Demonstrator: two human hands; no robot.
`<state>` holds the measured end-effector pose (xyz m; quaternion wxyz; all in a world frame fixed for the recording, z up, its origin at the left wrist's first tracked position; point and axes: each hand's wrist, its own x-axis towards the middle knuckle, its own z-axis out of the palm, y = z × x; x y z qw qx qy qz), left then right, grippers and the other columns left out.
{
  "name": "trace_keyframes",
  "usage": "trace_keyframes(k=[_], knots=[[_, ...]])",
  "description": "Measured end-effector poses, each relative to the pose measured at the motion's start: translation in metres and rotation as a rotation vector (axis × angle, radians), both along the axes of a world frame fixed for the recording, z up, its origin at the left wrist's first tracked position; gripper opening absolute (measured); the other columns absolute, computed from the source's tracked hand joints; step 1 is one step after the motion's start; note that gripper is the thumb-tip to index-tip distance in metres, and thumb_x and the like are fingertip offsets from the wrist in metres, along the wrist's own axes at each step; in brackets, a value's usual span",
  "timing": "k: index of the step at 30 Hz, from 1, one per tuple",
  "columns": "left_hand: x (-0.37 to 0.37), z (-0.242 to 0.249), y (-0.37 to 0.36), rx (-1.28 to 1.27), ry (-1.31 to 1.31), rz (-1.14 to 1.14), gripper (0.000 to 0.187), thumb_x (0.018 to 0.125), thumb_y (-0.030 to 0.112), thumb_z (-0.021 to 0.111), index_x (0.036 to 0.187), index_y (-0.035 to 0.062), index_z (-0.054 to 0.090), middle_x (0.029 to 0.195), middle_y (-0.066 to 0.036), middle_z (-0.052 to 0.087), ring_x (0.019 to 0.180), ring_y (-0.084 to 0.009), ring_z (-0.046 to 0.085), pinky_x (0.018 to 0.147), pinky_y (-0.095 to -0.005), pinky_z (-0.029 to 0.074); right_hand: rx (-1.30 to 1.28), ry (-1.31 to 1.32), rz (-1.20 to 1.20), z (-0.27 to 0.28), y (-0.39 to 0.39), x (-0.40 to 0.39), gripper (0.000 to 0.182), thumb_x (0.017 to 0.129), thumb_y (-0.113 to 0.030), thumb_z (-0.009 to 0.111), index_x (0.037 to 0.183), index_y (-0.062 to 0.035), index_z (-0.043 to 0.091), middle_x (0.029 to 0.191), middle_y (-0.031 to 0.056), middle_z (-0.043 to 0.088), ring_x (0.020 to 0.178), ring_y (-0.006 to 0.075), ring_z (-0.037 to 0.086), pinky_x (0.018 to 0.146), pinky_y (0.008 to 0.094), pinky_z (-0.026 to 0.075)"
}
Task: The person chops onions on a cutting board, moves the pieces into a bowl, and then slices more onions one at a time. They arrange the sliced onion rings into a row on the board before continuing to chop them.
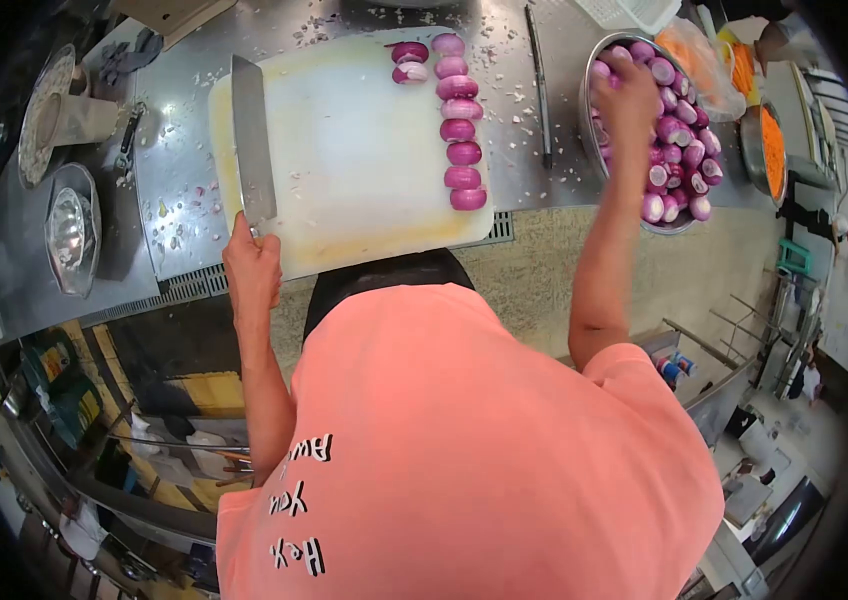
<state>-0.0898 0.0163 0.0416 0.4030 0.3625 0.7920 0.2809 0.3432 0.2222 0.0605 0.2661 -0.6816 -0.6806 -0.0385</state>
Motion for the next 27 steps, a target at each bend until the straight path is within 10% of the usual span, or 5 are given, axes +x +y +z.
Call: trace_keyframes(k=[8,12,17,25,27], knots=[[-0.006,-0.009,0.005,0.067,0.047,-0.079,0.036,0.086,0.004,0.05,0.122,0.0007,0.05,0.053,-0.003,0.048,0.039,-0.0121,0.043,0.035,-0.0318,0.034,-0.455,-0.312,-0.315,-0.027,-0.009,0.057,0.056,0.075,-0.046,0.075,0.112,-0.0039,0.069,0.099,0.0146,0.073,0.093,0.0291,0.071,0.083,0.0371,0.054],[-0.003,0.001,0.009,0.004,0.03,-0.065,0.04,0.086,0.005,0.051,0.125,-0.0009,0.05,0.053,-0.005,0.05,0.04,-0.0135,0.044,0.037,-0.0337,0.037,-0.334,0.478,-0.15,-0.037,-0.015,0.096,0.043,0.07,-0.026,0.079,0.104,-0.0008,0.069,0.091,0.0119,0.072,0.082,0.0181,0.068,0.069,0.03,0.053],[0.0,0.001,0.01,-0.035,0.132,-0.079,0.043,0.085,0.007,0.052,0.126,-0.0052,0.049,0.056,-0.012,0.054,0.042,-0.0217,0.051,0.041,-0.0387,0.042,-0.206,0.964,0.075,0.016,-0.034,0.011,0.03,0.085,-0.001,0.071,0.115,-0.0009,0.065,0.098,0.0062,0.069,0.085,0.0122,0.065,0.075,0.0243,0.052],[-0.001,-0.002,0.012,0.037,0.282,-0.181,0.035,0.083,0.006,0.052,0.115,-0.0078,0.052,0.068,-0.028,0.059,0.068,-0.0475,0.061,0.062,-0.0512,0.047,-0.38,0.755,0.616,-0.075,-0.059,-0.232,0.035,0.071,-0.022,0.076,0.101,-0.0048,0.073,0.091,0.0144,0.072,0.08,0.0238,0.069,0.076,0.0329,0.054],[-0.004,-0.01,0.011,0.066,0.319,-0.207,0.036,0.084,0.008,0.053,0.117,-0.0066,0.051,0.061,-0.018,0.055,0.055,-0.0327,0.054,0.051,-0.0438,0.042,-0.416,0.636,0.599,-0.081,-0.066,-0.258,0.032,0.073,-0.019,0.073,0.101,-0.0041,0.073,0.09,0.0184,0.07,0.079,0.03,0.069,0.077,0.0363,0.054]])
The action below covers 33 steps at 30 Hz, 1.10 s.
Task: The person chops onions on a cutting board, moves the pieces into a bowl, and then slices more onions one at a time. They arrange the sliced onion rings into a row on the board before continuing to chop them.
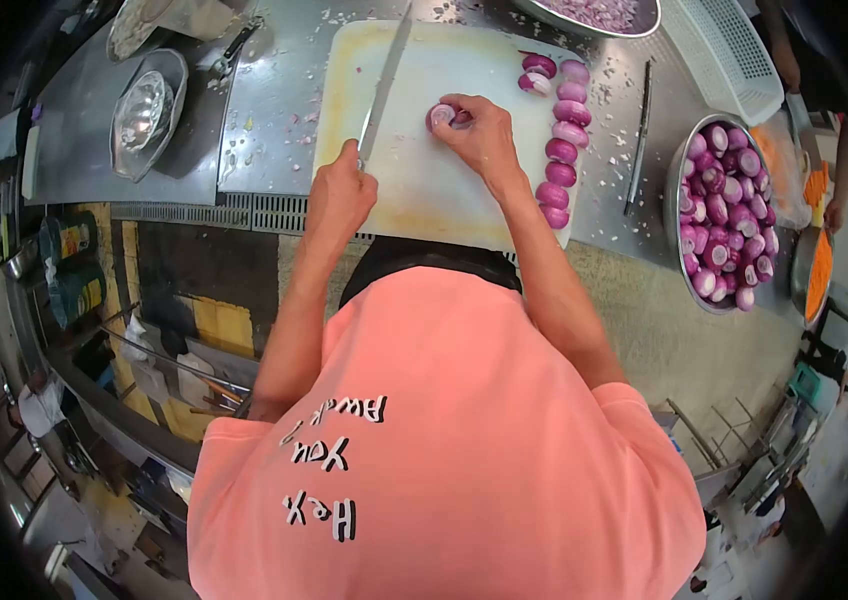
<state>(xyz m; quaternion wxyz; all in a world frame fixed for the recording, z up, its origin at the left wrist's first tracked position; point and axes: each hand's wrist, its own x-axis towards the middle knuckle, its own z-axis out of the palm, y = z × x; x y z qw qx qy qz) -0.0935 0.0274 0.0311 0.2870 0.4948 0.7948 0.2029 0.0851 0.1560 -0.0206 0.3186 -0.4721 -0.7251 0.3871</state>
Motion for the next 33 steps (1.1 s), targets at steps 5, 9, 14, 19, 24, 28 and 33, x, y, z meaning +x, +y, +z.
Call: trace_keyframes(k=[5,9,14,19,24,28,33], knots=[[-0.001,0.015,-0.008,-0.021,-0.089,0.024,0.03,0.085,0.009,0.054,0.111,-0.0069,0.053,0.054,-0.012,0.05,0.045,-0.0219,0.048,0.047,-0.0386,0.04,-0.007,-0.108,0.038,0.001,0.002,0.005,0.033,0.08,-0.017,0.075,0.11,-0.0047,0.072,0.1,0.0171,0.07,0.082,0.0243,0.07,0.076,0.033,0.056],[0.017,0.064,-0.024,-0.061,-0.066,-0.064,0.024,0.083,0.005,0.055,0.102,-0.0081,0.052,0.06,-0.021,0.053,0.055,-0.0357,0.054,0.056,-0.0455,0.043,0.159,0.034,0.012,0.005,-0.003,0.005,0.016,0.082,-0.003,0.067,0.097,-0.0009,0.07,0.092,0.0174,0.066,0.076,0.033,0.066,0.071,0.0403,0.052],[0.025,0.078,-0.04,-0.147,-0.046,-0.215,0.025,0.082,0.001,0.053,0.104,-0.0107,0.052,0.066,-0.028,0.058,0.067,-0.0466,0.061,0.061,-0.052,0.044,0.329,-0.039,0.058,-0.004,0.002,0.0,0.007,0.081,0.006,0.064,0.088,0.0025,0.065,0.087,0.0143,0.065,0.072,0.0279,0.066,0.065,0.0349,0.055],[0.039,0.056,-0.035,-0.048,0.034,-0.25,0.027,0.08,-0.002,0.051,0.105,-0.0117,0.049,0.067,-0.031,0.057,0.073,-0.05,0.06,0.063,-0.0546,0.045,0.339,-0.044,0.058,-0.004,0.002,0.0,0.009,0.078,0.009,0.063,0.086,0.0032,0.063,0.084,0.0154,0.063,0.07,0.0303,0.064,0.061,0.038,0.05],[0.033,-0.002,0.008,0.067,-0.027,-0.204,0.027,0.081,0.003,0.054,0.105,-0.0097,0.051,0.066,-0.028,0.057,0.067,-0.0465,0.059,0.061,-0.0516,0.045,0.317,0.065,0.098,-0.01,0.0,0.001,0.019,0.077,0.009,0.063,0.094,0.0006,0.065,0.091,0.0145,0.064,0.076,0.0319,0.064,0.064,0.0378,0.052],[0.018,0.009,0.0,0.011,-0.057,-0.105,0.028,0.082,0.008,0.055,0.106,-0.0078,0.053,0.058,-0.021,0.052,0.054,-0.0382,0.052,0.056,-0.0459,0.043,0.296,0.109,0.225,-0.007,-0.014,-0.006,0.028,0.076,0.006,0.066,0.102,-0.0035,0.066,0.102,0.0144,0.065,0.086,0.0343,0.063,0.073,0.0392,0.054],[0.012,0.009,-0.021,-0.047,-0.053,-0.054,0.026,0.081,0.007,0.055,0.103,-0.0079,0.051,0.057,-0.02,0.05,0.051,-0.033,0.048,0.055,-0.045,0.041,0.166,-0.136,0.279,0.003,-0.044,-0.011,0.028,0.074,0.001,0.066,0.102,-0.0043,0.065,0.102,0.0127,0.064,0.094,0.0349,0.059,0.081,0.0419,0.051]])
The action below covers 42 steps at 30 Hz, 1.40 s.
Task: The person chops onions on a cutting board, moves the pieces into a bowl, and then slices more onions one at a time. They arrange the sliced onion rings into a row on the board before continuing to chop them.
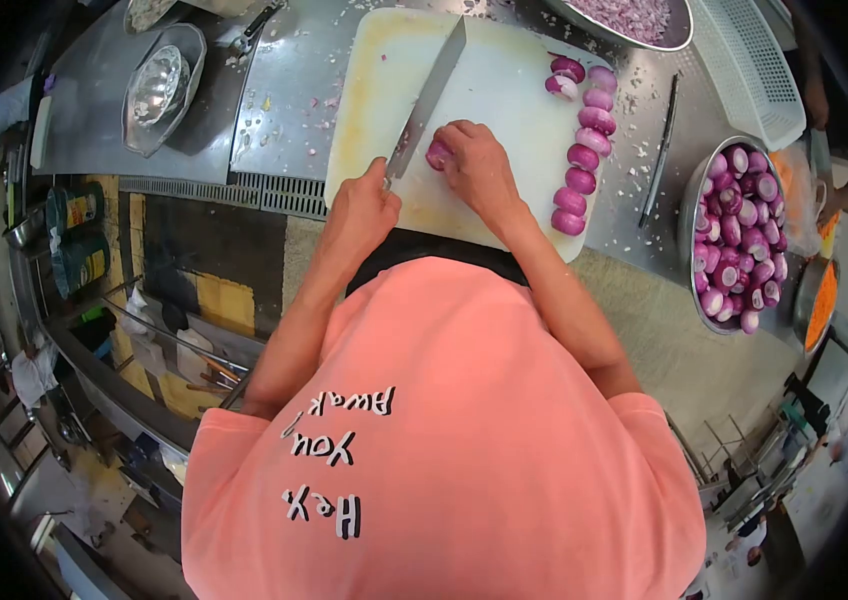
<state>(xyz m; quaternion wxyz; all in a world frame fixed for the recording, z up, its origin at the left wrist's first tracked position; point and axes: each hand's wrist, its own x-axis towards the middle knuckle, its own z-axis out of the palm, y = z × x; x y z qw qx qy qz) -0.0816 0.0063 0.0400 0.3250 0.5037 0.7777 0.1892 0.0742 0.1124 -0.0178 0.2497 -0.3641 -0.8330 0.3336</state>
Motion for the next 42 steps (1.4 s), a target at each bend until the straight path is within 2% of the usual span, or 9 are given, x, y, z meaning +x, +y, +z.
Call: trace_keyframes(k=[8,12,16,20,25,29,34,38,42], knots=[[0.014,0.023,0.007,0.025,0.014,-0.049,0.024,0.082,0.005,0.054,0.101,-0.0085,0.051,0.056,-0.019,0.049,0.051,-0.036,0.047,0.054,-0.0447,0.041,0.033,0.049,-0.054,-0.005,-0.001,0.0,0.022,0.073,0.008,0.057,0.091,-0.0017,0.065,0.088,0.0148,0.061,0.086,0.0364,0.059,0.075,0.0449,0.05],[0.021,-0.005,0.03,0.124,0.042,-0.104,0.022,0.082,0.005,0.056,0.1,-0.0064,0.051,0.059,-0.021,0.054,0.055,-0.0377,0.055,0.056,-0.0464,0.043,0.019,0.05,-0.046,-0.008,-0.001,-0.001,0.022,0.073,0.008,0.056,0.091,-0.0016,0.064,0.086,0.015,0.06,0.085,0.0367,0.059,0.074,0.0451,0.049],[0.02,0.025,0.032,0.01,0.017,-0.117,0.02,0.082,0.004,0.056,0.097,-0.0067,0.049,0.062,-0.023,0.057,0.059,-0.0383,0.061,0.058,-0.0475,0.045,0.023,0.064,-0.059,-0.011,0.0,0.002,0.023,0.074,0.009,0.056,0.092,-0.0008,0.066,0.086,0.0154,0.062,0.084,0.0361,0.06,0.073,0.0443,0.05],[0.023,-0.008,0.032,0.09,0.036,-0.128,0.018,0.082,0.004,0.056,0.094,-0.0064,0.049,0.061,-0.023,0.056,0.057,-0.0373,0.06,0.057,-0.0468,0.045,0.019,0.126,-0.079,-0.011,-0.004,0.003,0.016,0.074,0.007,0.056,0.085,-0.0009,0.064,0.085,0.0156,0.061,0.083,0.0368,0.059,0.072,0.0452,0.05],[0.024,0.032,0.031,-0.027,0.002,-0.115,0.018,0.081,0.006,0.056,0.093,-0.006,0.049,0.061,-0.023,0.056,0.057,-0.0371,0.06,0.058,-0.0459,0.045,0.031,0.124,-0.088,-0.015,-0.003,0.004,0.018,0.073,0.009,0.057,0.086,-0.0005,0.064,0.085,0.0157,0.062,0.084,0.0368,0.059,0.073,0.0448,0.05],[0.027,-0.009,0.026,0.067,0.066,-0.123,0.018,0.082,0.006,0.055,0.095,-0.0064,0.05,0.061,-0.023,0.056,0.056,-0.0363,0.059,0.058,-0.0459,0.046,0.015,0.125,-0.098,-0.017,-0.006,0.006,0.02,0.072,0.01,0.058,0.088,-0.0003,0.064,0.086,0.0155,0.062,0.085,0.0366,0.06,0.075,0.0443,0.051],[0.026,0.025,0.029,-0.002,0.0,-0.116,0.02,0.082,0.006,0.056,0.096,-0.0058,0.05,0.061,-0.022,0.056,0.056,-0.0373,0.057,0.059,-0.0463,0.045,0.04,0.142,-0.088,-0.015,-0.006,0.01,0.02,0.072,0.009,0.058,0.088,-0.0008,0.065,0.086,0.0154,0.062,0.085,0.0365,0.06,0.074,0.0442,0.051],[0.032,-0.011,0.028,0.085,0.066,-0.128,0.02,0.082,0.007,0.057,0.096,-0.0056,0.051,0.06,-0.021,0.055,0.055,-0.0361,0.056,0.057,-0.0457,0.043,0.018,0.131,-0.106,-0.018,-0.009,0.012,0.019,0.073,0.008,0.058,0.088,-0.0012,0.065,0.086,0.0154,0.062,0.084,0.0362,0.06,0.073,0.0444,0.05],[0.03,0.015,0.029,0.039,0.0,-0.123,0.018,0.083,0.006,0.057,0.096,-0.0054,0.051,0.059,-0.02,0.054,0.054,-0.0342,0.056,0.056,-0.045,0.042,0.051,0.109,-0.095,-0.02,-0.006,0.011,0.017,0.073,0.007,0.058,0.087,-0.0012,0.064,0.085,0.0153,0.062,0.084,0.0361,0.06,0.072,0.0446,0.05]])
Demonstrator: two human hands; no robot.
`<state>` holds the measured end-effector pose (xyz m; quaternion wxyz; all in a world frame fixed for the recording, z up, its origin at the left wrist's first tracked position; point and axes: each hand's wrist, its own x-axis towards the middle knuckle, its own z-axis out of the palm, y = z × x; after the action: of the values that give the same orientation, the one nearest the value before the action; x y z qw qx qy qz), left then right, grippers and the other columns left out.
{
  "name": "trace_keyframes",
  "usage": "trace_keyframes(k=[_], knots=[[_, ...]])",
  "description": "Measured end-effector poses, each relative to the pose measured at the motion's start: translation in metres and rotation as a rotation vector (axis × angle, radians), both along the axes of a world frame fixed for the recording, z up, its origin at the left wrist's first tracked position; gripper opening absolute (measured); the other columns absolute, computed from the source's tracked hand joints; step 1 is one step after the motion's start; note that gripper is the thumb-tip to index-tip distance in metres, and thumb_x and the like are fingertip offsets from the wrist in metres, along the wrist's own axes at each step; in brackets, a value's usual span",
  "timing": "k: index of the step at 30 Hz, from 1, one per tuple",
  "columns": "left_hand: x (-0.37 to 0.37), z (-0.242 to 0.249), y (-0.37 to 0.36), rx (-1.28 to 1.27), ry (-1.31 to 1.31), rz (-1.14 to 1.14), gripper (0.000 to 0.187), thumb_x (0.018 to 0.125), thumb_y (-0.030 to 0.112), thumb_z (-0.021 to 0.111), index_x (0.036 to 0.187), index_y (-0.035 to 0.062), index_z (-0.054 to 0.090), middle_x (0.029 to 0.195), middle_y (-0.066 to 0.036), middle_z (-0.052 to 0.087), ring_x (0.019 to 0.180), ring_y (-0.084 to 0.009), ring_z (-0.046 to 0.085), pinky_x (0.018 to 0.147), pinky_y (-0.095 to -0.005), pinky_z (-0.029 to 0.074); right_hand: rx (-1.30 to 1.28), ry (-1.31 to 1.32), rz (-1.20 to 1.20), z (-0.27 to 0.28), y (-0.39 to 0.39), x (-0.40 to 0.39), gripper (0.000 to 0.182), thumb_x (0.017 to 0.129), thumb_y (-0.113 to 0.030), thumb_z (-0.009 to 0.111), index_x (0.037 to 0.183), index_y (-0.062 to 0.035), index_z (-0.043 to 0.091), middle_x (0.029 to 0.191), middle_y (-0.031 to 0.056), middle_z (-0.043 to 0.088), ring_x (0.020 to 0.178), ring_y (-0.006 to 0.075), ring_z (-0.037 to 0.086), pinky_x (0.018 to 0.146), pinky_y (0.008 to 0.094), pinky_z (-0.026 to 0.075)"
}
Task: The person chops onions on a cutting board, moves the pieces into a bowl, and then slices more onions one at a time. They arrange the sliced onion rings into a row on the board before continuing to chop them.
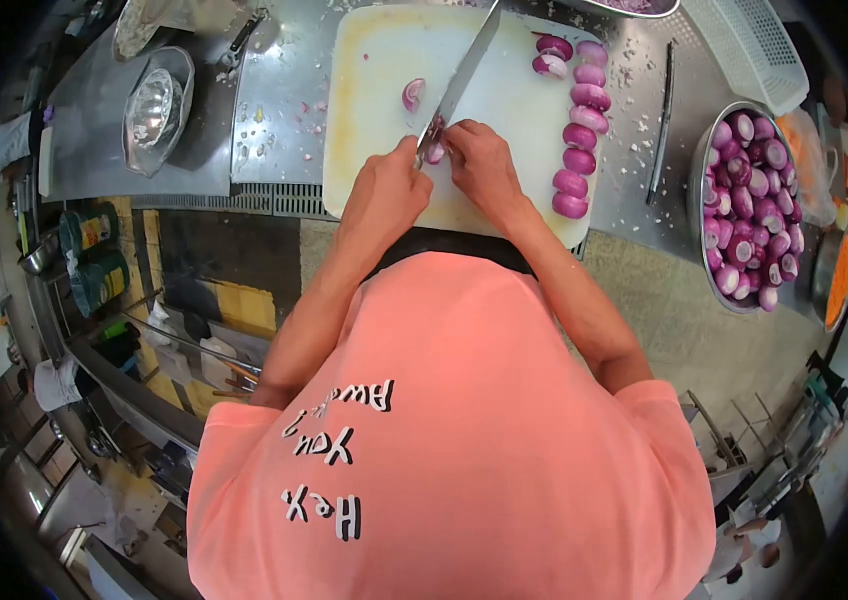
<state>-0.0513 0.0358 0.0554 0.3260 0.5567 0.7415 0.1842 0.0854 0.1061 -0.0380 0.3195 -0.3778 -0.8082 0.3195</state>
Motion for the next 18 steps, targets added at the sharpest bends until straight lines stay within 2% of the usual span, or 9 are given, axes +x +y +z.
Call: trace_keyframes(k=[5,7,11,13,14,16,18], knots=[[0.007,-0.024,-0.001,0.049,0.025,0.021,0.016,0.083,0.005,0.055,0.095,-0.0048,0.05,0.058,-0.02,0.053,0.054,-0.0342,0.055,0.056,-0.0443,0.043,0.022,0.054,-0.048,-0.001,-0.005,0.001,0.013,0.074,0.007,0.059,0.084,-0.0008,0.063,0.081,0.0153,0.062,0.081,0.036,0.06,0.071,0.0449,0.05],[0.004,-0.003,0.008,-0.03,-0.013,0.006,0.021,0.083,0.005,0.055,0.101,-0.0062,0.053,0.058,-0.02,0.053,0.054,-0.0333,0.056,0.057,-0.0431,0.045,0.02,0.041,-0.04,-0.001,-0.005,0.002,0.012,0.074,0.007,0.06,0.083,-0.001,0.063,0.081,0.0152,0.062,0.081,0.0358,0.06,0.071,0.0447,0.05],[0.003,-0.012,-0.002,-0.044,0.008,-0.008,0.029,0.083,0.006,0.055,0.109,-0.0075,0.054,0.058,-0.02,0.053,0.053,-0.0322,0.055,0.057,-0.0417,0.046,0.005,0.024,-0.036,-0.003,-0.005,0.003,0.011,0.075,0.006,0.06,0.083,-0.0008,0.063,0.081,0.0153,0.062,0.08,0.0355,0.06,0.07,0.0441,0.05],[0.008,-0.03,0.003,0.116,0.085,-0.029,0.035,0.083,0.006,0.056,0.116,-0.0062,0.053,0.056,-0.015,0.052,0.047,-0.0242,0.052,0.049,-0.0378,0.043,0.015,0.035,-0.038,-0.004,-0.005,0.004,0.011,0.076,0.006,0.06,0.083,-0.0007,0.063,0.08,0.0151,0.062,0.08,0.0357,0.06,0.07,0.0438,0.05],[0.004,-0.036,0.003,0.119,0.082,-0.027,0.035,0.083,0.006,0.056,0.116,-0.0062,0.053,0.056,-0.015,0.052,0.047,-0.0242,0.052,0.049,-0.0378,0.043,0.031,0.046,-0.034,-0.004,-0.004,0.004,0.011,0.076,0.006,0.059,0.083,-0.0006,0.064,0.08,0.0149,0.062,0.08,0.0358,0.06,0.07,0.0435,0.05],[-0.005,-0.013,0.012,-0.037,-0.153,0.045,0.034,0.084,0.006,0.058,0.116,-0.0023,0.055,0.054,-0.006,0.05,0.043,-0.015,0.048,0.041,-0.0323,0.038,0.01,0.035,-0.028,-0.003,-0.004,0.008,0.009,0.077,0.003,0.061,0.085,-0.0007,0.064,0.081,0.0158,0.062,0.08,0.036,0.06,0.071,0.0432,0.051],[-0.016,-0.002,0.003,0.01,-0.171,0.093,0.033,0.085,0.006,0.058,0.117,-0.0005,0.055,0.054,-0.003,0.049,0.042,-0.0119,0.046,0.039,-0.0304,0.035,-0.016,0.031,-0.031,-0.002,-0.003,0.005,0.009,0.077,0.001,0.062,0.086,-0.0009,0.064,0.082,0.0167,0.062,0.08,0.0362,0.06,0.071,0.0428,0.051]])
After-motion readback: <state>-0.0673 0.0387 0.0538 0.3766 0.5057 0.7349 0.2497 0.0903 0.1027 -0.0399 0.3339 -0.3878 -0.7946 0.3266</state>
